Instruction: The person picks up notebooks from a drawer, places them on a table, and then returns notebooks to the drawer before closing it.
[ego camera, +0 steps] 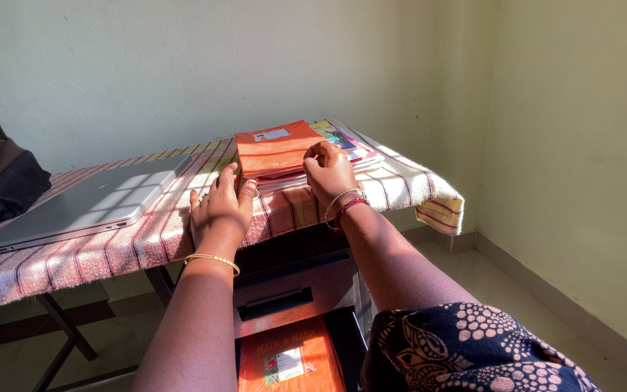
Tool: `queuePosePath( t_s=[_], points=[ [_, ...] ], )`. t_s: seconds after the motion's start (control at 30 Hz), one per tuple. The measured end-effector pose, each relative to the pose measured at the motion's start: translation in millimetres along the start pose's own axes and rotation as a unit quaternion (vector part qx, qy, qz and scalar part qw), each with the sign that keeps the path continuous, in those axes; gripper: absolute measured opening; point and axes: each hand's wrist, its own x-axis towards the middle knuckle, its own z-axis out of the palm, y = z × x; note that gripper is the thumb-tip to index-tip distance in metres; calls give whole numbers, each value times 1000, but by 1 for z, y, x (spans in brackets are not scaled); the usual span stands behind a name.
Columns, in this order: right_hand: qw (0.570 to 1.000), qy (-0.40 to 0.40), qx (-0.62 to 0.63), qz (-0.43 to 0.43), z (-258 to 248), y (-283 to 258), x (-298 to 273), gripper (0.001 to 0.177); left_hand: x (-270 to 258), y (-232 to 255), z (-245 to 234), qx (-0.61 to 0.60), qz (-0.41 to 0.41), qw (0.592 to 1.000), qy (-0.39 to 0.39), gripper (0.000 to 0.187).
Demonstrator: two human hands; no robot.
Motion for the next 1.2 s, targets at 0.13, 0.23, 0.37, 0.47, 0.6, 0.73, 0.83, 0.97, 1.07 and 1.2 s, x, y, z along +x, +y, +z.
queuePosePath(
  t_s=[0.13, 0.23, 0.37, 0.47, 0.6, 0.73, 0.83, 0.97, 1.07, 1.2],
  points=[
    [997, -37, 54, -31, 0, 2, -5, 14, -8, 1, -4, -1, 25, 999, 26, 63],
    [996, -54, 37, -59, 0, 4, -12, 15, -17, 0, -4, 30, 46, 997, 50, 62],
    [986, -106, 66, -106, -2, 2, -22, 18, -34, -5, 4, 55, 86, 987, 123, 58],
    [981, -131, 3, -145, -5, -7, -34, 17, -41, -6, 4, 32, 133, 974, 178, 55],
    [949, -113, -151, -251, -10, -19, -46, 10, -64, -7, -3, 14, 152, 979, 132, 53],
    [954, -108, -147, -237, -16, -23, -60, 15, -91, -14, -9, 49, 203, 964, 164, 53],
    [949, -85, -152, -262, -19, -22, -73, 19, -99, -14, -7, 38, 206, 965, 156, 60],
    [945, -34, -162, -284, -16, -24, -92, 26, -112, -18, -7, 37, 191, 974, 112, 72],
    [931, -35, -189, -309, -19, -23, -113, 46, -127, -23, -8, 15, 196, 976, 89, 78],
    [918, -60, -253, -301, -21, -23, -142, 74, -149, -25, -6, 42, 155, 986, 36, 81]
  ],
)
